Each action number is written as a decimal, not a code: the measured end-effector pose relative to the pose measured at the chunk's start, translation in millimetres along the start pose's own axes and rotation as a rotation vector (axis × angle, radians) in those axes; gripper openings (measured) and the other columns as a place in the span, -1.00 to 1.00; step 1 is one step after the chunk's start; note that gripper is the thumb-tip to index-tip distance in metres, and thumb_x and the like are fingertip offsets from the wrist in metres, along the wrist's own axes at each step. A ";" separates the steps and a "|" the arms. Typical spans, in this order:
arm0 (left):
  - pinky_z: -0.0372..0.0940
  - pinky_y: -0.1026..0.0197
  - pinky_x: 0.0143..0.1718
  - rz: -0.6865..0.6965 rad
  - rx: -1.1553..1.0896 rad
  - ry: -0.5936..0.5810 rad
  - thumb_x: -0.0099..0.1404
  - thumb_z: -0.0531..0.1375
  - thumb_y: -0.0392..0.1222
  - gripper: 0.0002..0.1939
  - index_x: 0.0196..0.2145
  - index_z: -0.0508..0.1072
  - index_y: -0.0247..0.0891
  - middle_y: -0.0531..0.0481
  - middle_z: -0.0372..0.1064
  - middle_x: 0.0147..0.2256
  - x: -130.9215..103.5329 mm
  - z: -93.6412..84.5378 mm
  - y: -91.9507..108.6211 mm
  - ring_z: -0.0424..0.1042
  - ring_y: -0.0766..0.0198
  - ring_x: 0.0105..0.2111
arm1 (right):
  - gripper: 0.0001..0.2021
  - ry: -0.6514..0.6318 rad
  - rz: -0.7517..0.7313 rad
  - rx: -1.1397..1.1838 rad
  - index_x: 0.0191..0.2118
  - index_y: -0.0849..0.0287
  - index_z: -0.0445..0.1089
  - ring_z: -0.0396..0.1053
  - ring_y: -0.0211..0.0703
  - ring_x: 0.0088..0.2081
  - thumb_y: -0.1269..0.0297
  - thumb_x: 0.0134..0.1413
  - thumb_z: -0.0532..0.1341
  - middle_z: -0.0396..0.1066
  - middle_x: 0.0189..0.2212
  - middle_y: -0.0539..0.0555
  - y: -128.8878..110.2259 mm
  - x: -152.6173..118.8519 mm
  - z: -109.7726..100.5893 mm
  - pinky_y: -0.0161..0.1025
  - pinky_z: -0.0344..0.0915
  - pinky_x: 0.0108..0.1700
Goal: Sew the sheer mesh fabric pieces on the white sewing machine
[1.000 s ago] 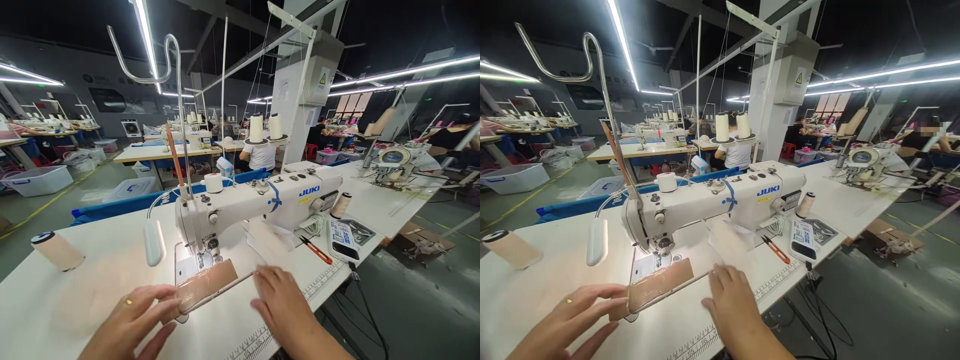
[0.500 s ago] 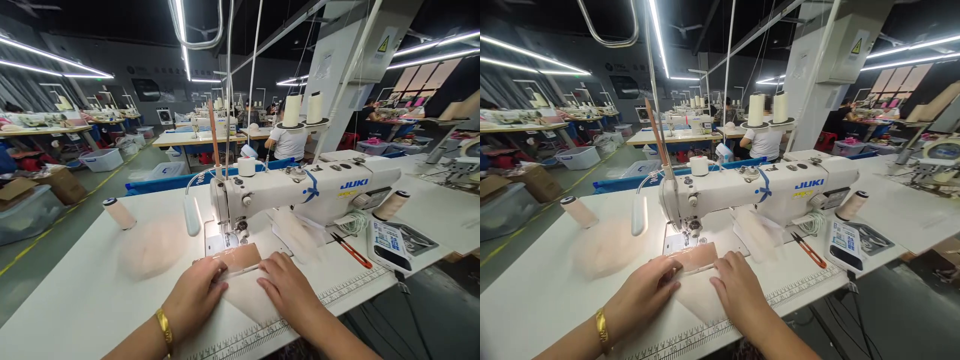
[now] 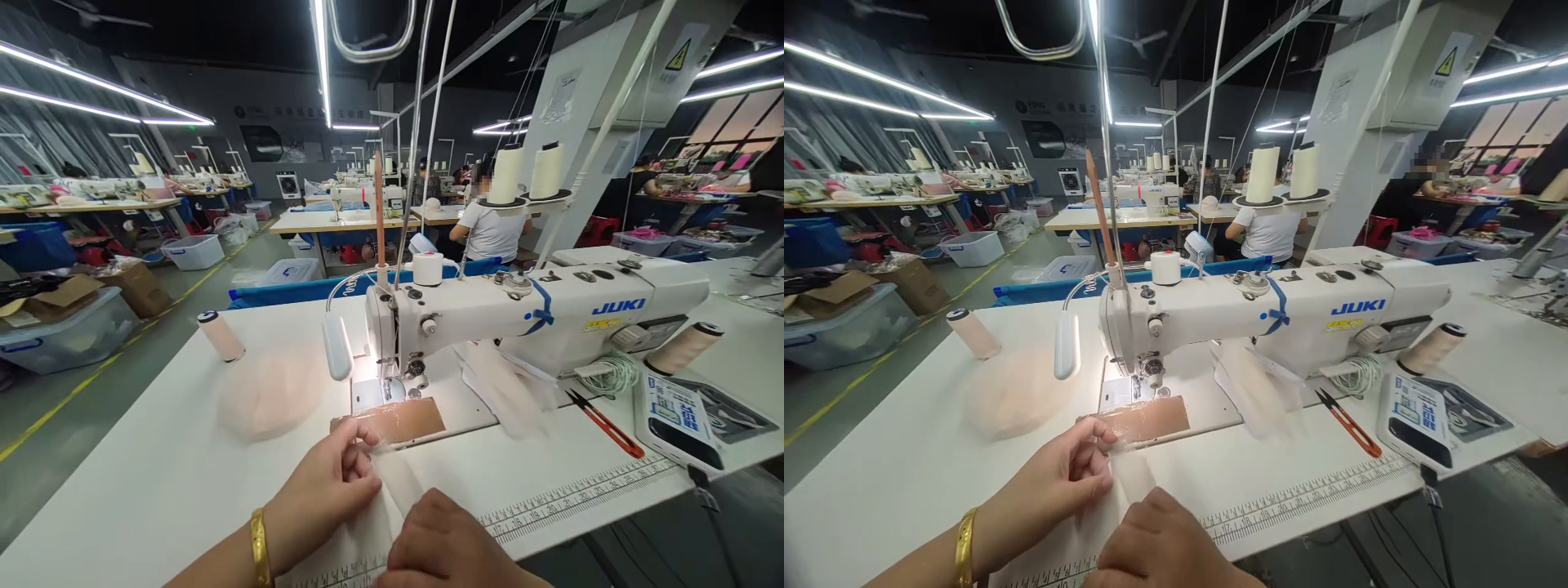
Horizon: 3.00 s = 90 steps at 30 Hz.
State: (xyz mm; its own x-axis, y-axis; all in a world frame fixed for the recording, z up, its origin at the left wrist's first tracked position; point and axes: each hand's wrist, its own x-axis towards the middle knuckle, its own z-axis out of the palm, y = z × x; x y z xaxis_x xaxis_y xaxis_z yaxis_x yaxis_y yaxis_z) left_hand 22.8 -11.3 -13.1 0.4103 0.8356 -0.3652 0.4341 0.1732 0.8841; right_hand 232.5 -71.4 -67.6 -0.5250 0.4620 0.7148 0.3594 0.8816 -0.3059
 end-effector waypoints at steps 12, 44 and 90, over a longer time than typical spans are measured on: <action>0.14 0.22 -0.37 0.070 0.428 0.053 0.16 0.13 -0.25 -0.75 -0.16 0.36 -0.19 0.13 0.29 -0.42 -2.8 -33.0 -11.2 0.28 0.23 -0.41 | -0.89 -0.279 0.562 -0.183 -0.23 0.15 0.39 0.36 -0.02 -0.26 0.47 0.33 0.17 0.40 -0.29 0.09 33.8 3.9 -10.1 -0.14 0.33 -0.24; 0.23 0.32 -0.57 0.152 0.090 0.051 0.25 0.19 0.10 -0.66 -0.47 0.34 -0.22 0.08 0.23 -0.44 53.2 -8.0 1.1 0.28 0.31 -0.50 | -0.83 -0.180 0.843 0.356 -0.20 0.09 0.35 0.24 -0.14 -0.35 0.11 0.31 0.17 0.28 -0.41 -0.05 77.2 47.8 -6.8 -0.25 0.14 -0.33; 0.08 0.36 -0.66 0.159 -0.176 0.160 0.09 0.30 -0.05 -0.73 -0.39 0.29 -0.19 0.23 0.18 -0.62 53.4 6.1 1.2 0.13 0.41 -0.65 | -0.76 -0.109 0.883 0.496 -0.13 0.10 0.38 0.27 -0.14 -0.36 0.04 0.34 0.17 0.36 -0.35 -0.01 74.6 45.8 -6.4 -0.24 0.16 -0.32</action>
State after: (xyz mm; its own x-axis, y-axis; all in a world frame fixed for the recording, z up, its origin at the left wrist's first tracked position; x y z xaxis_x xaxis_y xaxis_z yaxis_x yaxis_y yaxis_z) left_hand 50.1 30.3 -33.3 0.3242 0.9287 -0.1800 0.2230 0.1099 0.9686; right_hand 240.2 15.0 -53.6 -0.3038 0.9512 0.0539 0.3049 0.1507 -0.9404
